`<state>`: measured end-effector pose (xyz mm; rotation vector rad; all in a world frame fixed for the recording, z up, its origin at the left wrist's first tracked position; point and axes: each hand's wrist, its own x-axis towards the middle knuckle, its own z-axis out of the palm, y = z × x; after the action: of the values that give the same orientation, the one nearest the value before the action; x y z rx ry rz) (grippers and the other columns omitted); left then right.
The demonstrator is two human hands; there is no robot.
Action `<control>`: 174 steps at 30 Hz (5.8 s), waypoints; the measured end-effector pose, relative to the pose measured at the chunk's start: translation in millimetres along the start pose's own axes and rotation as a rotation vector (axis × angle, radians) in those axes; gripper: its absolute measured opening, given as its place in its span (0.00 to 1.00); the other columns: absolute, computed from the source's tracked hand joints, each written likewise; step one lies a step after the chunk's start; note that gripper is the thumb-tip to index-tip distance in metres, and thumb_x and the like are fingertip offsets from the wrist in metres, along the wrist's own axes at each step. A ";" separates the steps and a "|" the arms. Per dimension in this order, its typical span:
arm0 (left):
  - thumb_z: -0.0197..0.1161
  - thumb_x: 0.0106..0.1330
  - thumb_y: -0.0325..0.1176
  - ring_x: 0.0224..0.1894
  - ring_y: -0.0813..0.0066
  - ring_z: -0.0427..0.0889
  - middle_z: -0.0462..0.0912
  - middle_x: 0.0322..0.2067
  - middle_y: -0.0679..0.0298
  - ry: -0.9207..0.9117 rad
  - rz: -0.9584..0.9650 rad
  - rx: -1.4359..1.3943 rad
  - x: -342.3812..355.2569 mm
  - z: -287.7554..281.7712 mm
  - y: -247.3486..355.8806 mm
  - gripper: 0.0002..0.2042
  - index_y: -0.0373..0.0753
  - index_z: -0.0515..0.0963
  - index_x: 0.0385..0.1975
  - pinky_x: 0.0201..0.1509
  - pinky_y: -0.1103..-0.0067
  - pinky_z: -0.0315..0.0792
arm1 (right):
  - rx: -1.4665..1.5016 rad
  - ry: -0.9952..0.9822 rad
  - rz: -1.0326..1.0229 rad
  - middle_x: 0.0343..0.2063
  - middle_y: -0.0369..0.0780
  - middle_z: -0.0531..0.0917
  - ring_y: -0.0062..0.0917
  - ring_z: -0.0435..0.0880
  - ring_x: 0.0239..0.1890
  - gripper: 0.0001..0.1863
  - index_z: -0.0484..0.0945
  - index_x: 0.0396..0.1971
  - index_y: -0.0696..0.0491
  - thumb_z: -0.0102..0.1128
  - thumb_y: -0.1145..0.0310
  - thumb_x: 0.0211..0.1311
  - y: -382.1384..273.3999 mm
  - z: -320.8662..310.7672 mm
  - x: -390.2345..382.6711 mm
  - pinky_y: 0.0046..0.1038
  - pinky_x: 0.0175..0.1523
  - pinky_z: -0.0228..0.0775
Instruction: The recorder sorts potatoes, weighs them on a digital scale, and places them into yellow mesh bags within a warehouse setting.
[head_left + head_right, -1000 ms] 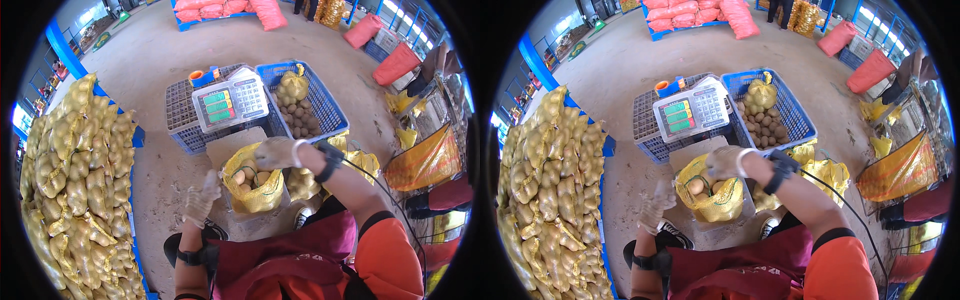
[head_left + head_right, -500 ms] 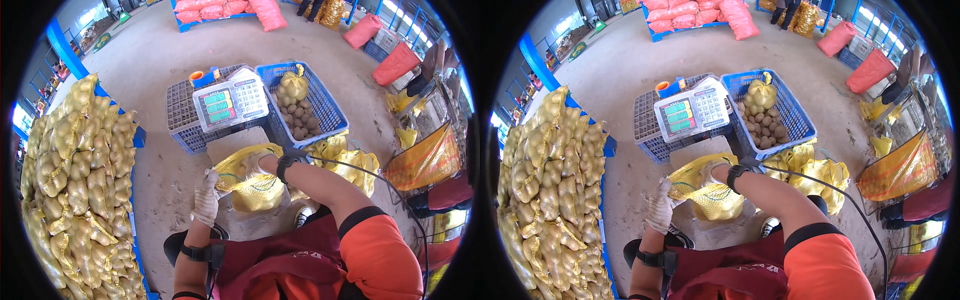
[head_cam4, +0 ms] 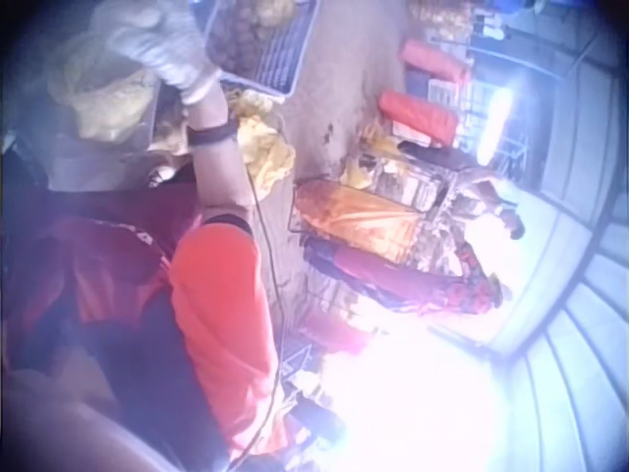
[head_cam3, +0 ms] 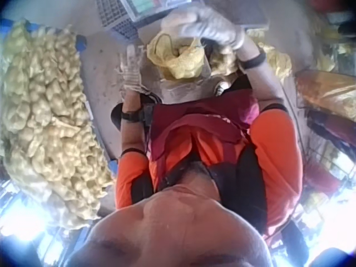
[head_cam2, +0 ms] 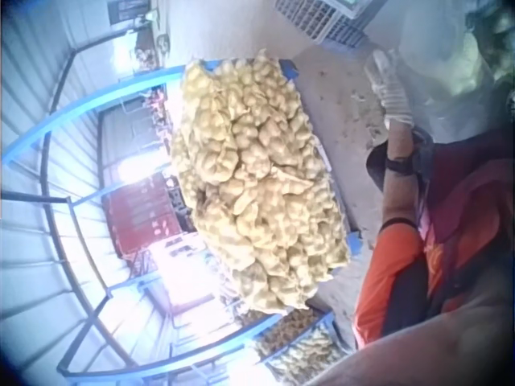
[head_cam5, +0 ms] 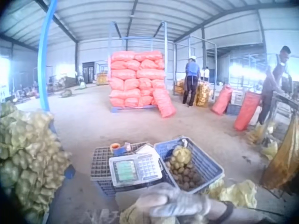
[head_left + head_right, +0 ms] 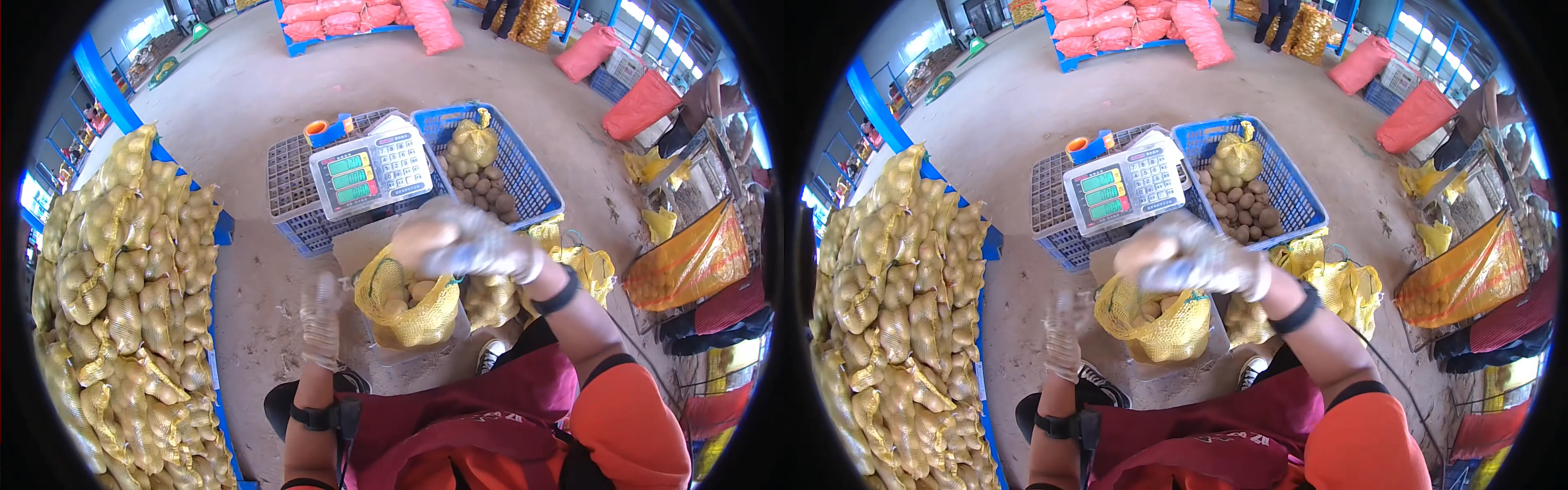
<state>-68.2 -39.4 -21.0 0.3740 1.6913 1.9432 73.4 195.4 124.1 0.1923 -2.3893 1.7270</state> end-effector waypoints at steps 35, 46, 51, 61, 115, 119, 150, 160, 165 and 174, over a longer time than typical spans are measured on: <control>0.57 0.65 0.33 0.47 0.80 0.73 0.73 0.51 0.62 -0.294 -0.055 -0.003 -35.1 29.7 23.5 0.27 0.34 0.59 0.62 0.45 0.84 0.72 | 0.329 -0.030 0.034 0.40 0.46 0.80 0.32 0.78 0.47 0.29 0.76 0.47 0.57 0.62 0.48 0.54 49.3 -4.7 -27.5 0.38 0.54 0.67; 0.52 0.66 0.28 0.42 0.84 0.74 0.74 0.49 0.63 -0.215 -0.210 -0.156 -42.3 15.3 29.8 0.23 0.34 0.60 0.62 0.43 0.84 0.73 | 0.004 -0.855 0.654 0.44 0.42 0.76 0.27 0.73 0.51 0.29 0.69 0.51 0.56 0.68 0.61 0.50 58.3 7.0 -29.9 0.30 0.55 0.67; 0.50 0.66 0.27 0.46 0.81 0.74 0.73 0.50 0.61 -0.357 -0.265 -0.085 -44.1 22.8 33.4 0.22 0.35 0.61 0.61 0.49 0.82 0.72 | 0.374 -0.717 1.062 0.45 0.39 0.75 0.22 0.75 0.46 0.31 0.68 0.51 0.57 0.71 0.63 0.49 77.1 -0.6 -22.0 0.24 0.51 0.71; 0.53 0.66 0.31 0.43 0.83 0.75 0.76 0.47 0.63 -0.335 -0.244 -0.233 -36.4 32.9 21.5 0.21 0.36 0.66 0.59 0.41 0.85 0.73 | -0.683 -0.895 0.796 0.45 0.40 0.78 0.27 0.79 0.43 0.23 0.74 0.48 0.53 0.59 0.56 0.57 82.7 45.8 42.9 0.29 0.51 0.71; 0.53 0.66 0.30 0.39 0.86 0.75 0.73 0.46 0.65 -0.300 -0.209 -0.129 -27.1 26.9 21.4 0.21 0.36 0.65 0.59 0.33 0.87 0.75 | 0.335 -0.240 1.125 0.43 0.40 0.82 0.35 0.79 0.45 0.18 0.79 0.47 0.52 0.57 0.62 0.58 209.9 89.6 34.2 0.34 0.55 0.68; 0.54 0.66 0.31 0.38 0.87 0.74 0.73 0.46 0.66 -0.279 -0.215 -0.128 -27.1 24.1 18.2 0.21 0.37 0.65 0.59 0.32 0.88 0.74 | -1.010 -0.479 0.881 0.46 0.32 0.82 0.29 0.82 0.42 0.25 0.81 0.47 0.44 0.64 0.54 0.47 157.3 101.1 58.5 0.37 0.44 0.73; 0.49 0.69 0.51 0.60 0.72 0.63 0.66 0.57 0.60 0.048 0.133 0.021 -18.2 3.3 21.2 0.29 0.39 0.59 0.63 0.66 0.74 0.55 | 0.481 -0.003 0.560 0.40 0.34 0.77 0.19 0.75 0.43 0.24 0.73 0.49 0.55 0.61 0.58 0.55 8.1 -7.5 -20.3 0.24 0.51 0.67; 0.56 0.66 0.34 0.38 0.82 0.76 0.73 0.46 0.64 -0.242 -0.225 -0.037 -25.6 30.9 17.3 0.21 0.36 0.65 0.57 0.31 0.87 0.75 | -0.405 -0.385 0.807 0.44 0.46 0.80 0.31 0.78 0.48 0.29 0.70 0.54 0.61 0.60 0.59 0.54 73.0 40.9 24.7 0.29 0.53 0.69; 0.55 0.66 0.34 0.36 0.85 0.76 0.74 0.46 0.63 -0.212 -0.298 -0.117 -24.7 13.2 4.7 0.22 0.36 0.64 0.59 0.28 0.88 0.75 | -0.800 -1.114 0.652 0.35 0.47 0.83 0.39 0.82 0.41 0.17 0.81 0.36 0.56 0.53 0.59 0.57 62.1 26.3 11.0 0.37 0.47 0.73; 0.54 0.67 0.37 0.21 0.92 0.69 0.76 0.32 0.70 -0.418 -0.424 -0.087 -31.7 23.5 30.3 0.20 0.38 0.67 0.57 0.23 0.90 0.68 | -1.236 -1.299 0.480 0.35 0.39 0.84 0.38 0.83 0.40 0.16 0.82 0.35 0.49 0.67 0.66 0.41 61.9 35.8 14.0 0.31 0.48 0.76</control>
<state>-36.0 -39.8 16.9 0.3290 1.2881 1.4981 43.9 181.0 59.0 0.7023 -4.0589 -0.4612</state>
